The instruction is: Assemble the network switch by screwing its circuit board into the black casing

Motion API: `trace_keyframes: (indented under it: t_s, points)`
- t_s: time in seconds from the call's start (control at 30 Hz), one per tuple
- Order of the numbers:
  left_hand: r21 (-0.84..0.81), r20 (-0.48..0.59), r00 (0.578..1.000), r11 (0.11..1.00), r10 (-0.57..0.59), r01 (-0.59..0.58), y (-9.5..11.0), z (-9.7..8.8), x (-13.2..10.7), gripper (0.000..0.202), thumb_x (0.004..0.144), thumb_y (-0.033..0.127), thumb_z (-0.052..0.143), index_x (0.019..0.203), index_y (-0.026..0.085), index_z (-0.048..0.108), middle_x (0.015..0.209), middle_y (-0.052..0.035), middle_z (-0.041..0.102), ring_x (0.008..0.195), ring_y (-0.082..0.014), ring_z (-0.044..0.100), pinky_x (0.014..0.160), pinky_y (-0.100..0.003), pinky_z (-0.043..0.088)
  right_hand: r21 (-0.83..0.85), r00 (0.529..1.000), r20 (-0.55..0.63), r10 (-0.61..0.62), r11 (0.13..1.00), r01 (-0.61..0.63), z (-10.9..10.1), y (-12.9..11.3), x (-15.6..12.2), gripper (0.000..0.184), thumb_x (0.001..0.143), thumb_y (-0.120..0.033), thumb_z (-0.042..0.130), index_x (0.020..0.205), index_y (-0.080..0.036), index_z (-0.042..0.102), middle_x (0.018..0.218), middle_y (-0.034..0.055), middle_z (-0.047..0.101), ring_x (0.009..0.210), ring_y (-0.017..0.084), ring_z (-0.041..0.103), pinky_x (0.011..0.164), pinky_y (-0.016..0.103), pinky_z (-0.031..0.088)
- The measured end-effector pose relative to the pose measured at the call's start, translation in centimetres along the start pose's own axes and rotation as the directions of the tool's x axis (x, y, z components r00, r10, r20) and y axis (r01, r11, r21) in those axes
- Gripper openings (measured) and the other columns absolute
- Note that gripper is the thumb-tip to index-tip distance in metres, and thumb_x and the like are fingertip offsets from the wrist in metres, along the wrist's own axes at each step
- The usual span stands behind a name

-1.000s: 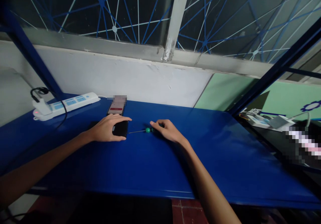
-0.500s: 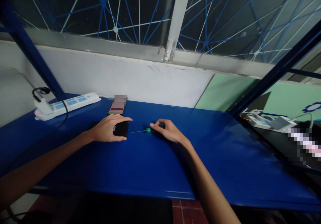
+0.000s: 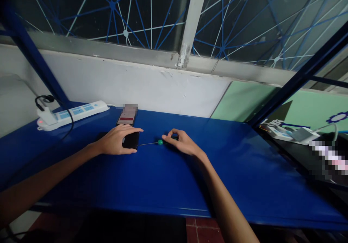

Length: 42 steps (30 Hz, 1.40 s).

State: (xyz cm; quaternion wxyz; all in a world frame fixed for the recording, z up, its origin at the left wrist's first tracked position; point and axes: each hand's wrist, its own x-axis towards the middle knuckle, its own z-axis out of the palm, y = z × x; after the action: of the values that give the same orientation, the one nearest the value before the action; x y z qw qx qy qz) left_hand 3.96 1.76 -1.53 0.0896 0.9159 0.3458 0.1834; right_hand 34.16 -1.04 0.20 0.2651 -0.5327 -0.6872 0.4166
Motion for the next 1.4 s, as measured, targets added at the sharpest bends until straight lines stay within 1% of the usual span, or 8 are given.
trace_keyframes:
  t_s: [0.1,0.33,0.53,0.67,0.83,1.03,1.27,1.4]
  points:
    - [0.003,-0.017,1.0,1.0,0.017,-0.017,-0.11,0.08,-0.03,0.071,0.073,0.054,0.067,0.137,0.027,0.05,0.123,-0.0098,0.064,0.11,-0.0322,0.058,0.093,-0.051,0.043,0.088,0.996,0.069,0.053,0.994,-0.059,-0.29,-0.17,-0.2,0.043,0.073,-0.055,0.073,0.092,-0.023,0.052,0.05,-0.0108,0.039,0.037,0.006,0.029,0.036,0.022,0.021]
    - [0.01,0.01,1.0,1.0,0.007,-0.007,0.06,-0.07,-0.02,0.072,0.075,0.055,0.066,0.138,0.025,0.049,0.126,-0.0107,0.063,0.113,-0.0324,0.056,0.095,-0.052,0.042,-0.058,0.997,-0.063,-0.052,0.997,0.048,0.34,0.01,0.2,0.053,0.087,-0.062,0.052,0.057,-0.019,0.043,0.05,-0.0048,0.04,0.044,0.005,0.032,0.043,0.024,0.023]
    - [0.008,-0.011,1.0,1.0,0.02,-0.019,-0.12,0.06,-0.04,0.072,0.074,0.055,0.065,0.138,0.027,0.05,0.124,-0.0101,0.064,0.111,-0.0326,0.057,0.094,-0.051,0.043,0.102,0.997,0.079,-0.019,0.995,0.011,-0.22,-0.43,-0.29,0.042,0.071,-0.046,0.078,0.093,-0.022,0.052,0.058,-0.0075,0.052,0.039,0.005,0.035,0.036,0.021,0.024]
    - [0.019,-0.007,1.0,1.0,0.017,-0.017,-0.11,0.06,-0.04,0.072,0.075,0.055,0.066,0.138,0.026,0.049,0.125,-0.0099,0.063,0.112,-0.0322,0.057,0.095,-0.05,0.042,0.109,0.998,0.05,-0.024,0.994,0.018,-0.32,-0.17,-0.12,0.04,0.072,-0.052,0.075,0.084,-0.02,0.054,0.06,-0.0031,0.058,0.039,0.007,0.043,0.036,0.022,0.029]
    - [0.016,0.02,1.0,1.0,-0.001,0.001,0.03,-0.04,0.02,0.073,0.074,0.055,0.066,0.139,0.025,0.049,0.127,-0.0102,0.062,0.114,-0.0328,0.056,0.096,-0.051,0.041,-0.072,0.993,-0.071,-0.091,0.994,0.085,0.08,0.0,0.13,0.049,0.085,-0.059,0.057,0.06,-0.017,0.05,0.051,-0.0051,0.041,0.045,0.005,0.033,0.043,0.023,0.025]
    - [0.014,0.02,1.0,1.0,0.0,0.0,-0.04,0.01,0.02,0.073,0.074,0.054,0.066,0.139,0.026,0.048,0.126,-0.0106,0.063,0.113,-0.033,0.056,0.096,-0.051,0.041,0.125,0.995,0.1,-0.001,0.992,-0.012,-0.34,-0.43,-0.45,0.043,0.074,-0.052,0.074,0.095,-0.023,0.051,0.057,-0.0092,0.045,0.037,0.006,0.032,0.034,0.022,0.023]
    - [0.027,0.004,1.0,0.999,0.019,-0.019,-0.12,0.08,-0.01,0.072,0.074,0.054,0.066,0.139,0.027,0.048,0.126,-0.01,0.063,0.112,-0.033,0.057,0.094,-0.05,0.042,-0.145,0.997,-0.041,-0.061,0.988,0.055,0.17,0.43,0.25,0.052,0.085,-0.064,0.052,0.06,-0.019,0.048,0.052,-0.004,0.043,0.045,0.007,0.034,0.044,0.025,0.026]
    - [0.041,0.016,1.0,0.999,0.015,-0.016,-0.03,-0.01,0.0,0.072,0.076,0.054,0.065,0.139,0.024,0.049,0.127,-0.011,0.062,0.113,-0.0326,0.057,0.095,-0.05,0.042,-0.1,0.996,-0.029,-0.082,0.992,0.079,-0.07,0.09,-0.02,0.041,0.08,-0.059,0.063,0.078,-0.019,0.054,0.059,-0.0057,0.042,0.05,0.007,0.033,0.046,0.023,0.024]
